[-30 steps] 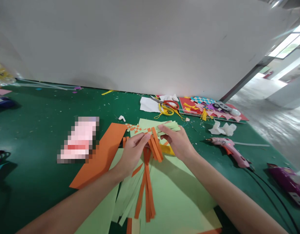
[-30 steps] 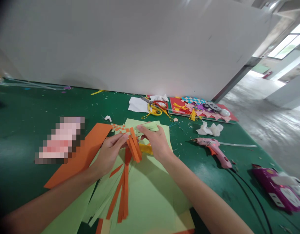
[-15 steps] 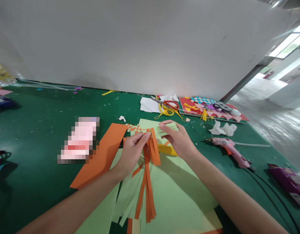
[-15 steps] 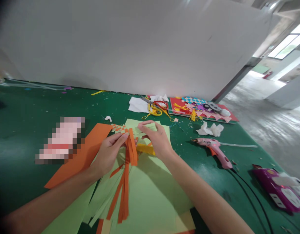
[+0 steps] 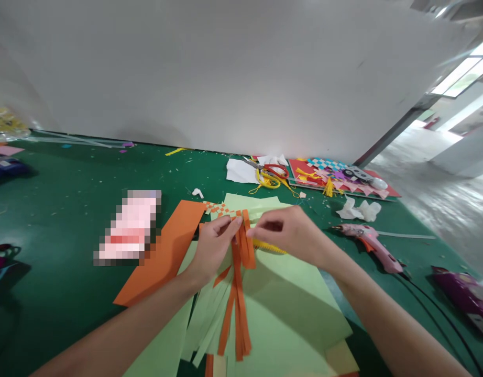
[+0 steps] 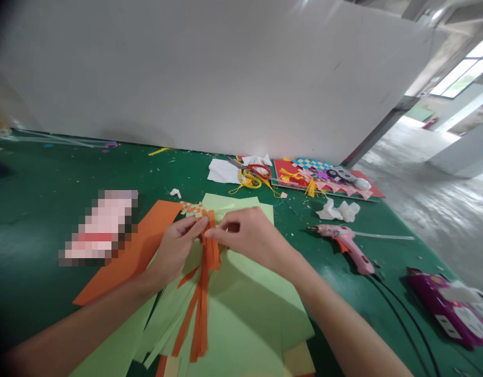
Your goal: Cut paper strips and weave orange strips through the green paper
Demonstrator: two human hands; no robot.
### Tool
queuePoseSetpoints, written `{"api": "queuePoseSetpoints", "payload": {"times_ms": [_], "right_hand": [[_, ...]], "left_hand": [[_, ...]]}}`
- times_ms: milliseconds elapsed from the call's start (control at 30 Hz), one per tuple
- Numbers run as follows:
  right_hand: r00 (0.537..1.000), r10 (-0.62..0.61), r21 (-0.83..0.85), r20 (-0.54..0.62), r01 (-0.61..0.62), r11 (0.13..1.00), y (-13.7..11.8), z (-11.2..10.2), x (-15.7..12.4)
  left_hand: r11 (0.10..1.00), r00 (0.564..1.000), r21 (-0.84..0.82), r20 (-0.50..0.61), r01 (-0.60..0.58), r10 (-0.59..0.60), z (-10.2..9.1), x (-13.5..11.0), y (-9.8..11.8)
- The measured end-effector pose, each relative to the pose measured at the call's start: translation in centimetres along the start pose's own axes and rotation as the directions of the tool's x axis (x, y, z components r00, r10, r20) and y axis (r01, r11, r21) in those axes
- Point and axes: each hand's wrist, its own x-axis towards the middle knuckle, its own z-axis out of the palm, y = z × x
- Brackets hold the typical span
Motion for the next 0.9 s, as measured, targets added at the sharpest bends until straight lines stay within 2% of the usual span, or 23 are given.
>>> {"api": "queuePoseSetpoints", "payload": {"times_ms": [33,100,267,467,767,900], "right_hand": [[0.998,0.006,-0.035,0.06,-0.004,0.999,-0.1,0.5,-0.1],[0.995,0.03,-0.076,0.093,-0.023,0.997,-0.2,1.3,-0.3],[0.993,0.095,-0.108,0.07,-0.087,0.99,0.2,1.9,0.0],[0.995,0.101,-0.263,0.01,-0.095,0.96,0.8,1.8,0.3],[0.997,0.077,-0.209,0.012,-0.072,0.975,1.0,2.1,0.2],[0.993,0.098,-0.148,0.065,-0.088,0.985,1.1,2.0,0.3]], "left_hand": [[0.999,1.0,0.028,0.002,-0.015,0.015,0.0,0.0,0.0],[0.996,0.999,0.075,0.003,-0.041,0.041,0.0,0.0,0.0],[0.994,0.999,0.104,0.004,-0.034,0.034,-0.1,0.0,-0.1],[0.993,0.999,0.109,0.024,-0.044,0.042,-0.1,0.0,0.0],[0.987,0.999,0.154,0.017,-0.047,0.045,-0.1,0.0,0.1],[0.988,0.999,0.147,0.019,-0.047,0.045,-0.2,0.0,0.1]]}}
